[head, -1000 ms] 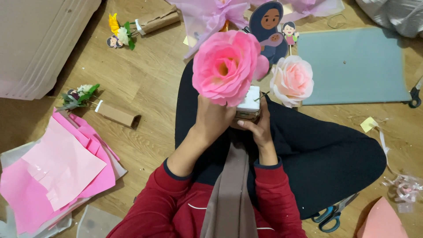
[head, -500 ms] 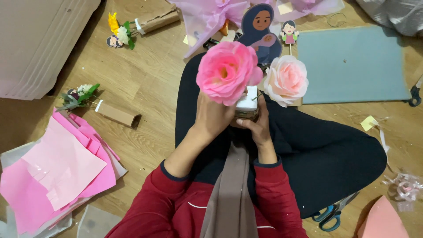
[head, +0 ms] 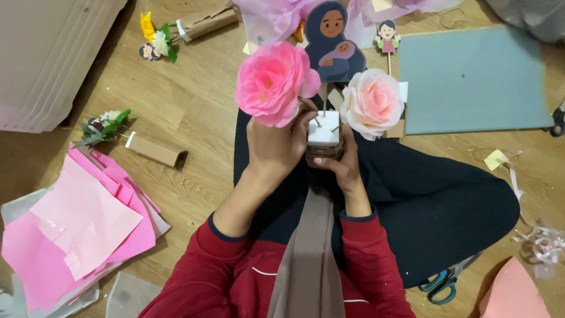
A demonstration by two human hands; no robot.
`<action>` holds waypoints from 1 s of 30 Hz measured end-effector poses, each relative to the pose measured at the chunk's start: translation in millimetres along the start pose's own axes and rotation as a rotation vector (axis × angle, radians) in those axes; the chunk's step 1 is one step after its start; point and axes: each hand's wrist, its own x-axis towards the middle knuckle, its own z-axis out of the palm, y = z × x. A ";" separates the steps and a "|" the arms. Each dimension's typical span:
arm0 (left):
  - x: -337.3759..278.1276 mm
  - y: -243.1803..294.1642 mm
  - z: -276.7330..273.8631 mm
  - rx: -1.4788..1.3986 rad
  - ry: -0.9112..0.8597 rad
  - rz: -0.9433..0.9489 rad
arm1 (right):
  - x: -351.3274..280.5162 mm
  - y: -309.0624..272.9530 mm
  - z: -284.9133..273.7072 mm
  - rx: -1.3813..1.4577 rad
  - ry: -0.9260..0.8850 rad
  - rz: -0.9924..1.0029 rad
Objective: Arranging artificial flowers by inserting them into a foam block and wrapping the base with decorative materials.
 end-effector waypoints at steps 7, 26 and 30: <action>2.7 8.5 8.3 -0.025 0.106 0.019 | 4.6 -6.7 -2.3 0.047 0.008 0.026; -10.3 10.2 -0.8 -0.243 0.002 -0.091 | 1.7 -8.2 0.0 0.076 0.040 0.055; -5.0 4.9 1.2 -0.265 0.028 -0.069 | 0.2 -3.7 -2.6 0.063 0.037 0.048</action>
